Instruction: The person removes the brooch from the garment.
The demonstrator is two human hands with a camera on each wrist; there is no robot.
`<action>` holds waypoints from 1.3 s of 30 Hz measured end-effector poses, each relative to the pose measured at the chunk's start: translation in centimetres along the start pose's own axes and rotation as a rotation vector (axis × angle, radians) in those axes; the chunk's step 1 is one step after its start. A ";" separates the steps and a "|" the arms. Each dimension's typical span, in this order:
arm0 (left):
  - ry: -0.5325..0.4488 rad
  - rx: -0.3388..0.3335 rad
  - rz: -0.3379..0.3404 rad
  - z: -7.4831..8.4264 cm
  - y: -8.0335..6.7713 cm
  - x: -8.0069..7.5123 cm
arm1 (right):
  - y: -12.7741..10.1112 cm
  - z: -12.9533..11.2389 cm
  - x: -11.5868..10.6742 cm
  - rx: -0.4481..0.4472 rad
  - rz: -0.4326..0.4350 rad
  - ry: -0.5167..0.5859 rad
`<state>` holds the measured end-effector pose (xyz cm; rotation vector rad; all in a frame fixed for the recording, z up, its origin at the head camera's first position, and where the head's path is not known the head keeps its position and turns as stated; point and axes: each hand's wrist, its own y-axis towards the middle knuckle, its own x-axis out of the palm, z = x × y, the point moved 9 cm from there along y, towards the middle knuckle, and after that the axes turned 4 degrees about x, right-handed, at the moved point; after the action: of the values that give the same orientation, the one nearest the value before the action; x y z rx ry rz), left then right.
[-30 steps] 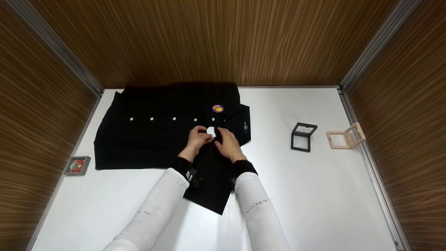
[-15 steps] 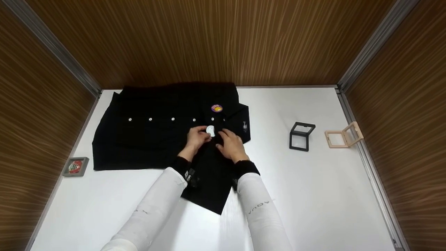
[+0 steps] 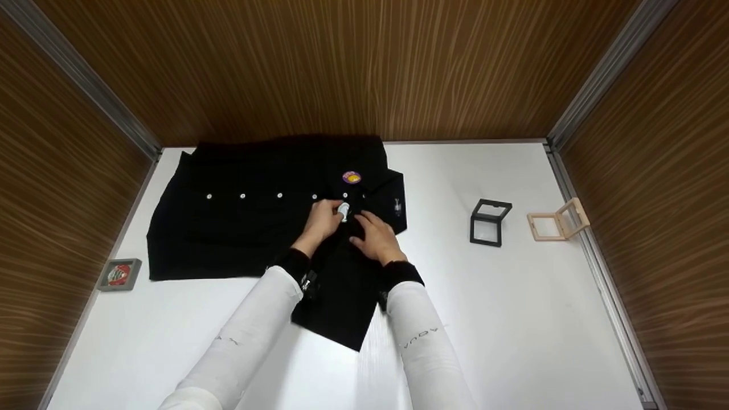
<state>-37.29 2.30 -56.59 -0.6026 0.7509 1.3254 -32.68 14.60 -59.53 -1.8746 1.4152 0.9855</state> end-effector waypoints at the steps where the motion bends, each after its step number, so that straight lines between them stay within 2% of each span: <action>1: 0.025 0.011 -0.006 0.1 0.0 0.0 | 0.0 -0.1 0.0 -0.007 0.002 -0.001; 6: 0.127 0.066 -0.006 0.5 -0.1 -0.2 | 0.1 -0.3 0.2 -0.025 0.001 -0.002; 8: 0.172 0.097 0.014 0.7 -0.2 -0.5 | 0.1 -0.3 0.3 -0.029 0.001 -0.004; 11: 0.191 0.087 0.018 0.3 -0.4 -0.9 | 0.1 -0.3 0.3 -0.030 0.000 -0.011; 17: 0.025 -0.050 0.001 -1.9 -0.4 -1.2 | 0.2 0.2 0.4 0.010 -0.030 -0.024; 24: -0.225 -0.178 0.055 -4.8 -1.2 -1.8 | 0.3 0.8 0.4 0.020 -0.051 -0.095; 27: -0.274 -0.206 0.072 -5.8 -1.7 -1.9 | 0.3 1.4 0.3 0.034 -0.061 -0.147; 30: -0.285 -0.204 0.086 -6.2 -2.1 -2.2 | 0.3 2.0 0.2 0.056 -0.067 -0.180; 35: -0.296 -0.184 0.101 -6.3 -2.4 -2.5 | 0.5 2.5 0.0 0.070 -0.074 -0.196; 39: -0.326 -0.192 0.110 -6.1 -2.7 -2.7 | 0.5 2.5 -0.1 0.062 -0.067 -0.204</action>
<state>-35.71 -4.47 -58.41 -0.4844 0.3973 1.5628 -33.74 16.50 -60.83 -1.7123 1.2418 1.0546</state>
